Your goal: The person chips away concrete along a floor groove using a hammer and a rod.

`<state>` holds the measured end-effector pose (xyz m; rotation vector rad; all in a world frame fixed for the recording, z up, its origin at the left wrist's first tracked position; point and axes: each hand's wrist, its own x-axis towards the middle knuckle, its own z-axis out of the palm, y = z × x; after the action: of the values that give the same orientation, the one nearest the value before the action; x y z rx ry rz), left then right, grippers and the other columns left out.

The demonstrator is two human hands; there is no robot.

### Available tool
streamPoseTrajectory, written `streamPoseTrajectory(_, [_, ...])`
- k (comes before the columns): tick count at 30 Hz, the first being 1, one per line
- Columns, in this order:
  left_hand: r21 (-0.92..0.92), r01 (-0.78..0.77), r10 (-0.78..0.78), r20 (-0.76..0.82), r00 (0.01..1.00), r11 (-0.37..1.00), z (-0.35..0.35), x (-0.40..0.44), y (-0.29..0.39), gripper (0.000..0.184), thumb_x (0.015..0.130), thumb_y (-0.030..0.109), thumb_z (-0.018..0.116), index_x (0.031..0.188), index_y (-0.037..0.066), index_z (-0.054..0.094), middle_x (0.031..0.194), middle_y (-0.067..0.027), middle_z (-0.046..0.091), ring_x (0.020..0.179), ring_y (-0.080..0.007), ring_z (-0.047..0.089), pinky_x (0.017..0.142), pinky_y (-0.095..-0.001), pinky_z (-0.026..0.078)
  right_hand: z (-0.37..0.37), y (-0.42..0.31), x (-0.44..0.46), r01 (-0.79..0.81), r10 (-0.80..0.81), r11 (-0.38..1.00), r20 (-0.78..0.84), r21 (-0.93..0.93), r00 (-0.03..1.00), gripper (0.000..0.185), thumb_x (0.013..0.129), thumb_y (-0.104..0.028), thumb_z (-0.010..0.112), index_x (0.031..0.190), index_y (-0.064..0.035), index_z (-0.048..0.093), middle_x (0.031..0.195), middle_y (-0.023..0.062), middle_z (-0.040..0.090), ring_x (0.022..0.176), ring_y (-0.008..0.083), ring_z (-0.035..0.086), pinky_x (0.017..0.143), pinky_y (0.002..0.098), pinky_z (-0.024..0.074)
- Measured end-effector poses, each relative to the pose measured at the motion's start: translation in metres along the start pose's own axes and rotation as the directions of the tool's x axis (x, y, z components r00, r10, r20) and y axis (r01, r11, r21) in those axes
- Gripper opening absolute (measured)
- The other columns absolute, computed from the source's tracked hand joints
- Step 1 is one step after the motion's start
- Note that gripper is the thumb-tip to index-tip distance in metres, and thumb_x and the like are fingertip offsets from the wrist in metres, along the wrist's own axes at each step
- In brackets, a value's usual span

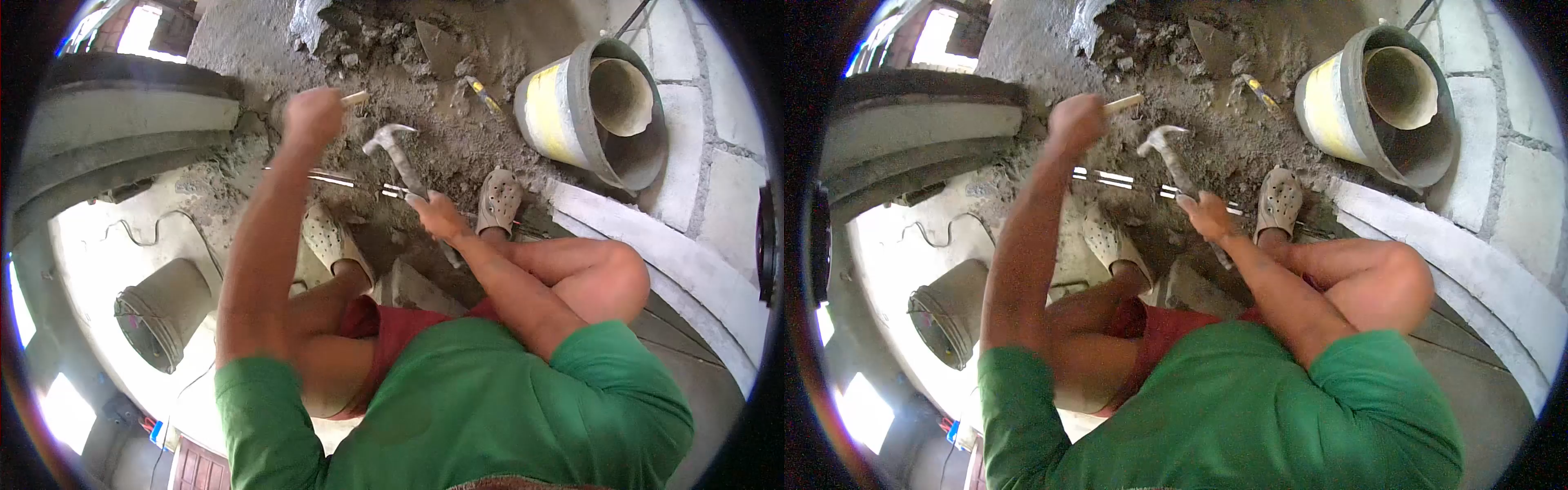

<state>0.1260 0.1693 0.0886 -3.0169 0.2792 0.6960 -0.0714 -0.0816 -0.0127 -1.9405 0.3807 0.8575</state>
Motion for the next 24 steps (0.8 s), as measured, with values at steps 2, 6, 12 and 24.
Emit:
streamPoseTrajectory(2, [0.046, 0.024, -0.027, 0.07, 0.997, 0.999, 0.015, -0.006, 0.051, 0.018, 0.085, 0.024, 0.068, 0.091, 0.009, 0.075, 0.085, -0.0098, 0.073, 0.079, -0.0272, 0.073, 0.07, -0.0436, 0.058, 0.01, -0.015, 0.002, -0.095, 0.093, 0.994, 0.052, 0.052, 0.994, 0.059, 0.092, -0.051, 0.061, 0.093, 0.0073, 0.06, 0.069, 0.0117, 0.06, 0.056, 0.0231, 0.059, 0.05, 0.0429, 0.0488])
streamPoseTrajectory(6, [0.036, 0.01, -0.015, 0.124, 0.992, 0.999, -0.015, 0.0, 0.008, 0.021, 0.087, 0.019, 0.065, 0.102, 0.008, 0.074, 0.096, -0.012, 0.074, 0.086, -0.0281, 0.074, 0.075, -0.0444, 0.058, 0.003, -0.054, 0.02, 0.227, -0.132, 0.938, 0.336, -0.262, 0.933, 0.057, 0.093, -0.043, 0.06, 0.111, 0.0106, 0.057, 0.083, 0.0246, 0.066, 0.076, 0.0351, 0.069, 0.068, 0.0517, 0.0531])
streamPoseTrajectory(12, [0.016, 0.033, -0.036, 0.317, 0.948, 0.999, -0.044, 0.009, -0.002, 0.024, 0.088, 0.019, 0.061, 0.105, 0.009, 0.073, 0.108, -0.0123, 0.073, 0.099, -0.0293, 0.071, 0.085, -0.0425, 0.055, 0.005, -0.094, 0.021, 0.578, -0.516, 0.492, 0.317, -0.651, 0.796, 0.022, 0.084, -0.018, 0.061, 0.096, 0.0001, 0.058, 0.084, 0.0216, 0.068, 0.077, 0.0406, 0.068, 0.071, 0.052, 0.055])
streamPoseTrajectory(24, [0.008, -0.014, 0.012, 0.18, 0.984, 1.0, -0.034, 0.008, -0.003, 0.025, 0.09, 0.018, 0.059, 0.107, 0.009, 0.074, 0.112, -0.0129, 0.072, 0.104, -0.0289, 0.07, 0.09, -0.0404, 0.054, -0.024, -0.107, 0.065, 0.465, -0.474, 0.418, 0.25, -0.78, 0.844, 0.032, 0.09, -0.038, 0.065, 0.097, -0.0069, 0.064, 0.085, 0.0144, 0.066, 0.082, 0.0311, 0.069, 0.072, 0.0462, 0.0573])
